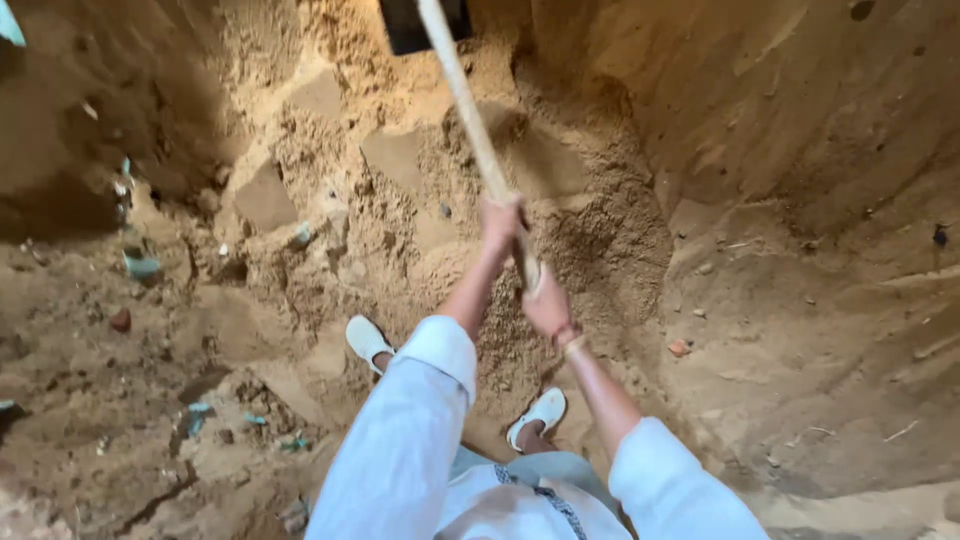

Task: The person carries a basin filled with sand across a construction site and pours it onto the floor. They then use a hoe to scoop more sand from a large pile into the basin and repeat the process of carrying and pouring the sand.

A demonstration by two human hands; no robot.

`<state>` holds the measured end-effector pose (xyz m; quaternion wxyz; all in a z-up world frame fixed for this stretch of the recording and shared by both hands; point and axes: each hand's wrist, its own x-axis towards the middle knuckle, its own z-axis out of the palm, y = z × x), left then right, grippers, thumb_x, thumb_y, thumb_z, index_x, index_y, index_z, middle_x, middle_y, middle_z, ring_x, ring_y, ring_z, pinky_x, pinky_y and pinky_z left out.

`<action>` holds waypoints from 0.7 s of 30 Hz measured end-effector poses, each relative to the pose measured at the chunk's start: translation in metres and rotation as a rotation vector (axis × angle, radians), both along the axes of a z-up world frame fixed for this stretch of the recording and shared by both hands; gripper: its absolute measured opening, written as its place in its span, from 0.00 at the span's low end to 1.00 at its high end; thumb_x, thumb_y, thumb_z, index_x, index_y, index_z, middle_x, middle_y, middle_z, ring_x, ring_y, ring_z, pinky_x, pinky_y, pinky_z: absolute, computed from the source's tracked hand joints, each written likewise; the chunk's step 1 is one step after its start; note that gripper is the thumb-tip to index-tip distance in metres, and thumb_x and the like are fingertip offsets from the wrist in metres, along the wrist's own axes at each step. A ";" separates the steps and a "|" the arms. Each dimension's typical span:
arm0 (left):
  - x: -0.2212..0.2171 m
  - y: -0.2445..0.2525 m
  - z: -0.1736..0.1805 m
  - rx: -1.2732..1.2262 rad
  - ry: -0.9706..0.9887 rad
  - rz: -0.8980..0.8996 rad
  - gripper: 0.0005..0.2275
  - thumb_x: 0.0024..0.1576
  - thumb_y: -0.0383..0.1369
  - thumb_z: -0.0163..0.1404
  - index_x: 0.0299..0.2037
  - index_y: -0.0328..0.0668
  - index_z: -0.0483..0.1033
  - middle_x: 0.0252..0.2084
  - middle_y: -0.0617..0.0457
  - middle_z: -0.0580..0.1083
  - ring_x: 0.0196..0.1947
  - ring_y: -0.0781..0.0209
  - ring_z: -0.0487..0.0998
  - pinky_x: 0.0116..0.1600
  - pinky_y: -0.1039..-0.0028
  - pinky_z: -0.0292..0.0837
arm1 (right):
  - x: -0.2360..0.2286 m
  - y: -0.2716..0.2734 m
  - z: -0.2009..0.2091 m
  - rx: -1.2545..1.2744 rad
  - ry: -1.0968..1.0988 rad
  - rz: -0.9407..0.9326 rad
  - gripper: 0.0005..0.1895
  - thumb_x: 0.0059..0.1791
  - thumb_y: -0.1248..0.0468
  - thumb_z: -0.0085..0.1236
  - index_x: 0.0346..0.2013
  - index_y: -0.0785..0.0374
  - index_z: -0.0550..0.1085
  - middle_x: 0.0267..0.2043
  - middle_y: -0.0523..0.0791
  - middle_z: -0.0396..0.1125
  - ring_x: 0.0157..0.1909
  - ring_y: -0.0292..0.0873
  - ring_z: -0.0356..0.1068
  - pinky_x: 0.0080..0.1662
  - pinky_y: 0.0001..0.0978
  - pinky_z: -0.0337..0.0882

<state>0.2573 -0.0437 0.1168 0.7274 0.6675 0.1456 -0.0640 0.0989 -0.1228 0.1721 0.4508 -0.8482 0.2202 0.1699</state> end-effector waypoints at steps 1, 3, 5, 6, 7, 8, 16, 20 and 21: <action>-0.017 -0.005 -0.041 -0.004 0.009 0.009 0.05 0.54 0.27 0.49 0.34 0.32 0.67 0.21 0.50 0.72 0.17 0.59 0.75 0.22 0.69 0.75 | 0.003 -0.004 -0.050 -0.004 0.009 0.009 0.21 0.47 0.62 0.54 0.53 0.62 0.66 0.36 0.56 0.74 0.35 0.61 0.77 0.36 0.53 0.75; -0.034 -0.019 -0.115 -0.038 0.161 0.028 0.06 0.54 0.31 0.51 0.34 0.39 0.68 0.20 0.52 0.68 0.18 0.58 0.70 0.22 0.65 0.67 | 0.023 -0.014 -0.145 -0.123 -0.265 0.098 0.19 0.48 0.61 0.59 0.48 0.69 0.68 0.36 0.62 0.72 0.42 0.64 0.75 0.38 0.54 0.74; -0.046 -0.022 -0.174 0.151 0.189 -0.025 0.09 0.55 0.37 0.52 0.34 0.38 0.73 0.22 0.51 0.71 0.21 0.57 0.74 0.26 0.64 0.69 | 0.007 -0.010 -0.173 -0.149 -0.175 0.149 0.17 0.47 0.60 0.60 0.45 0.69 0.72 0.35 0.62 0.73 0.42 0.64 0.75 0.40 0.52 0.73; -0.071 -0.017 -0.207 0.357 0.252 -0.074 0.14 0.57 0.42 0.53 0.34 0.37 0.77 0.23 0.50 0.75 0.24 0.55 0.78 0.29 0.62 0.72 | -0.018 -0.003 -0.189 -0.156 -0.050 0.201 0.15 0.46 0.59 0.62 0.41 0.68 0.75 0.34 0.62 0.73 0.41 0.64 0.75 0.41 0.51 0.73; -0.095 -0.017 -0.211 0.356 0.263 -0.068 0.14 0.57 0.42 0.53 0.34 0.37 0.77 0.23 0.50 0.75 0.24 0.55 0.78 0.29 0.62 0.72 | -0.039 0.001 -0.159 -0.154 -0.042 0.209 0.15 0.46 0.59 0.62 0.41 0.68 0.75 0.34 0.62 0.73 0.41 0.64 0.75 0.41 0.51 0.73; -0.117 -0.016 -0.216 0.443 0.272 -0.055 0.14 0.54 0.42 0.54 0.34 0.36 0.78 0.25 0.47 0.76 0.27 0.53 0.80 0.31 0.60 0.73 | -0.059 0.006 -0.130 -0.087 -0.020 0.186 0.16 0.46 0.60 0.61 0.42 0.69 0.74 0.34 0.62 0.73 0.41 0.64 0.75 0.41 0.52 0.73; -0.301 -0.016 -0.176 0.428 0.461 -0.145 0.10 0.51 0.36 0.56 0.29 0.34 0.76 0.25 0.43 0.78 0.27 0.53 0.82 0.30 0.61 0.75 | -0.226 -0.008 -0.104 0.259 0.205 0.109 0.13 0.47 0.63 0.56 0.39 0.72 0.76 0.27 0.58 0.73 0.31 0.59 0.76 0.34 0.50 0.71; -0.328 -0.025 -0.237 0.340 0.396 -0.161 0.07 0.48 0.31 0.58 0.29 0.37 0.75 0.23 0.47 0.75 0.25 0.52 0.79 0.29 0.62 0.74 | -0.258 -0.021 -0.119 0.236 0.142 0.004 0.19 0.43 0.66 0.56 0.48 0.65 0.72 0.32 0.54 0.74 0.35 0.56 0.75 0.38 0.47 0.73; -0.340 -0.024 -0.251 0.438 0.374 -0.223 0.07 0.47 0.31 0.62 0.28 0.38 0.77 0.23 0.49 0.75 0.26 0.56 0.80 0.30 0.64 0.74 | -0.274 -0.023 -0.127 0.190 0.032 0.040 0.21 0.41 0.67 0.58 0.48 0.65 0.71 0.34 0.54 0.75 0.37 0.55 0.77 0.41 0.45 0.75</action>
